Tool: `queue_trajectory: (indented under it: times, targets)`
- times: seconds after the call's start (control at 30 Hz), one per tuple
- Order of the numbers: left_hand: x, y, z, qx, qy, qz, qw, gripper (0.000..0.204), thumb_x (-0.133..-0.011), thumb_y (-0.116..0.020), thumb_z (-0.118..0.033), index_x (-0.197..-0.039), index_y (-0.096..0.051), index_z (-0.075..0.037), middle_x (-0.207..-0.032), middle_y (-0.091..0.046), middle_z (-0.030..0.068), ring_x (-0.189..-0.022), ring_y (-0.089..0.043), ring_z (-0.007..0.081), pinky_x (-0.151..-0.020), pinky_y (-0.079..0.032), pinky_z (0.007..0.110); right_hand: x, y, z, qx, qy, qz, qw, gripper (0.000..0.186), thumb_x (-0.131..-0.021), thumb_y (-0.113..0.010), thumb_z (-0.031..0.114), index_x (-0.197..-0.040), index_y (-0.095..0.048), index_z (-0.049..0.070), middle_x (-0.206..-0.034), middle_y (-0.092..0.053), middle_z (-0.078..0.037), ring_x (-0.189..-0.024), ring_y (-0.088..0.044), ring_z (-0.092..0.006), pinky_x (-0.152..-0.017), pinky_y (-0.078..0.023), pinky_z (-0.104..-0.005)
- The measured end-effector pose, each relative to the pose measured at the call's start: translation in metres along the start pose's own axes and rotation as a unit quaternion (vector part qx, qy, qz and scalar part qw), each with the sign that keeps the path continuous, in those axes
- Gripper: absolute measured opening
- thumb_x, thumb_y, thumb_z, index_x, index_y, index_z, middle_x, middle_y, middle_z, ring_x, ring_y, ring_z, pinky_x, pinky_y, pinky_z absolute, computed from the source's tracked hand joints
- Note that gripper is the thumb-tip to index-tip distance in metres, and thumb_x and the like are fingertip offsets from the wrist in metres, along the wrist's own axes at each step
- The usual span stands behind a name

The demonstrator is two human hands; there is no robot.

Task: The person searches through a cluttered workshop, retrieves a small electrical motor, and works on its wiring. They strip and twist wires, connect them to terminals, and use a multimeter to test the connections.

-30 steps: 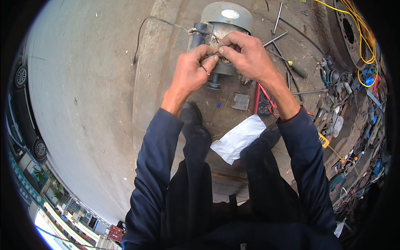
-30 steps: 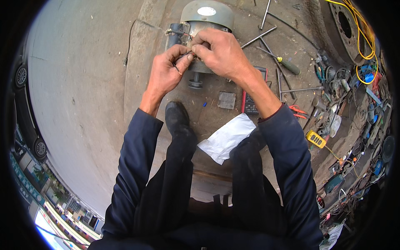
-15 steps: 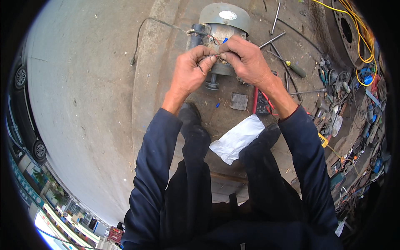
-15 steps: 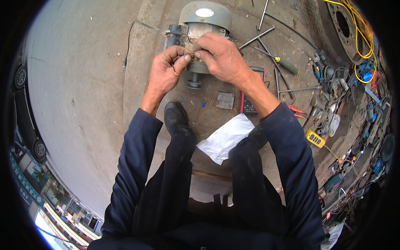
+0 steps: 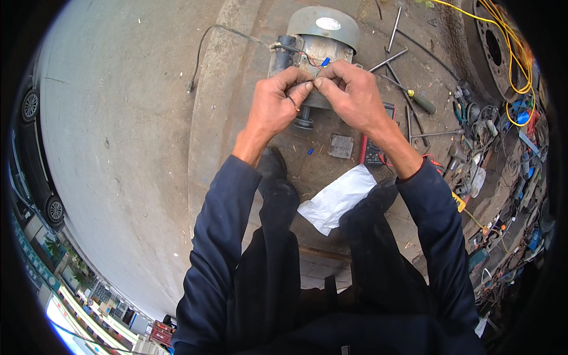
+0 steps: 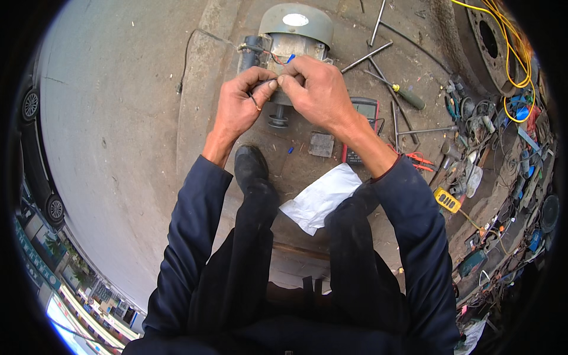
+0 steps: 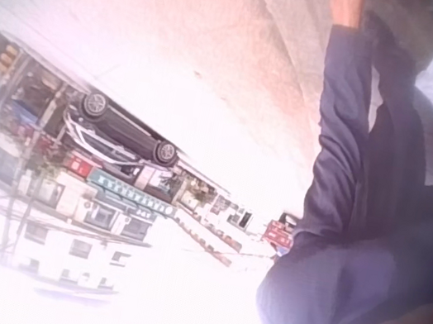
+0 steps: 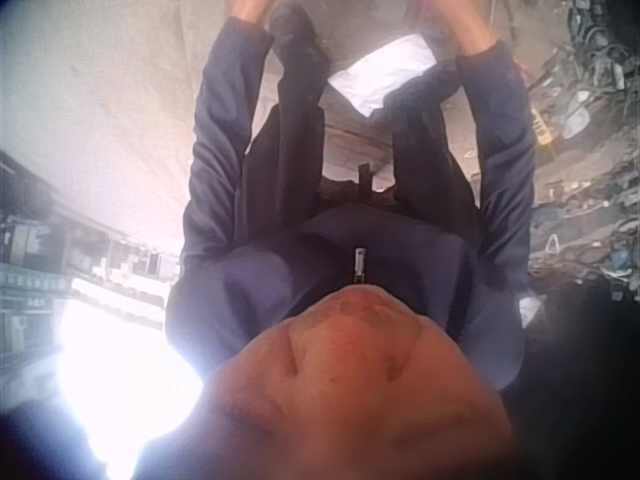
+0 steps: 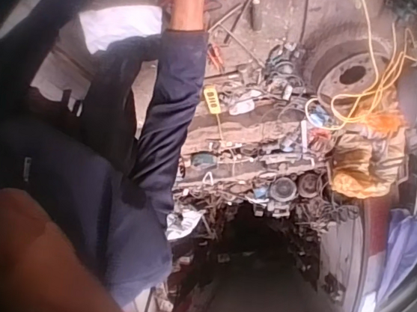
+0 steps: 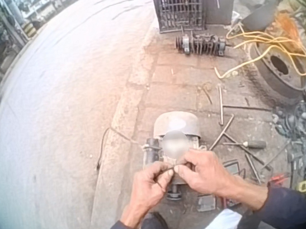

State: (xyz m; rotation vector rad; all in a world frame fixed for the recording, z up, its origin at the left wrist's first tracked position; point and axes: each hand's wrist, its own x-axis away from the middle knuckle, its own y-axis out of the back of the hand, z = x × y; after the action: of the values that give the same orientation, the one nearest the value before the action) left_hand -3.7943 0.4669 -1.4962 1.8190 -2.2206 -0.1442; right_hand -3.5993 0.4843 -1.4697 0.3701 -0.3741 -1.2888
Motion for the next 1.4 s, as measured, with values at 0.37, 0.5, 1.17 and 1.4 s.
queue_trajectory:
  times: [0.37,0.5,1.17,1.4]
  targets:
    - [0.004,-0.006,0.005,-0.100,-0.152,-0.061,0.981,0.013,-0.089,-0.079,-0.003,-0.102,-0.076,-0.003,-0.087,-0.076,0.0137,-0.076,-0.073,0.0209,-0.070,-0.057,0.031,-0.020,0.014,0.015,-0.174,-0.398,0.126,0.892,0.024,-0.086,-0.070,0.022,-0.077,-0.068,-0.001,-0.068,-0.061,-0.006,-0.060,-0.057,-0.0166,-0.052,-0.041,-0.0340]
    - [0.005,-0.013,0.007,-0.128,-0.208,-0.093,0.965,0.013,-0.088,-0.079,-0.001,-0.100,-0.076,-0.005,-0.088,-0.075,0.0149,-0.076,-0.075,0.0254,-0.068,-0.057,0.033,-0.018,0.019,0.012,-0.416,-0.516,0.132,0.737,0.018,-0.092,-0.066,0.018,-0.079,-0.061,0.007,-0.067,-0.053,0.000,-0.055,-0.047,-0.0077,-0.045,-0.027,-0.0276]
    - [0.002,-0.010,0.006,-0.113,-0.194,-0.068,0.972,0.011,-0.090,-0.075,0.000,-0.100,-0.075,-0.003,-0.083,-0.073,0.0154,-0.071,-0.073,0.0259,-0.066,-0.056,0.032,0.004,-0.002,0.015,0.016,-0.209,0.049,0.977,0.019,-0.099,-0.059,0.019,-0.099,-0.063,0.000,-0.073,-0.057,-0.004,-0.061,-0.057,-0.0161,-0.052,-0.044,-0.0311]
    - [0.003,-0.011,0.009,-0.109,-0.184,-0.080,0.974,0.010,-0.090,-0.076,-0.001,-0.100,-0.075,-0.003,-0.085,-0.074,0.0153,-0.073,-0.074,0.0248,-0.067,-0.057,0.032,0.008,0.013,0.020,-0.266,-0.372,0.069,0.886,0.019,-0.100,-0.058,0.018,-0.096,-0.063,0.000,-0.077,-0.059,-0.003,-0.057,-0.054,-0.0108,-0.045,-0.037,-0.0304]
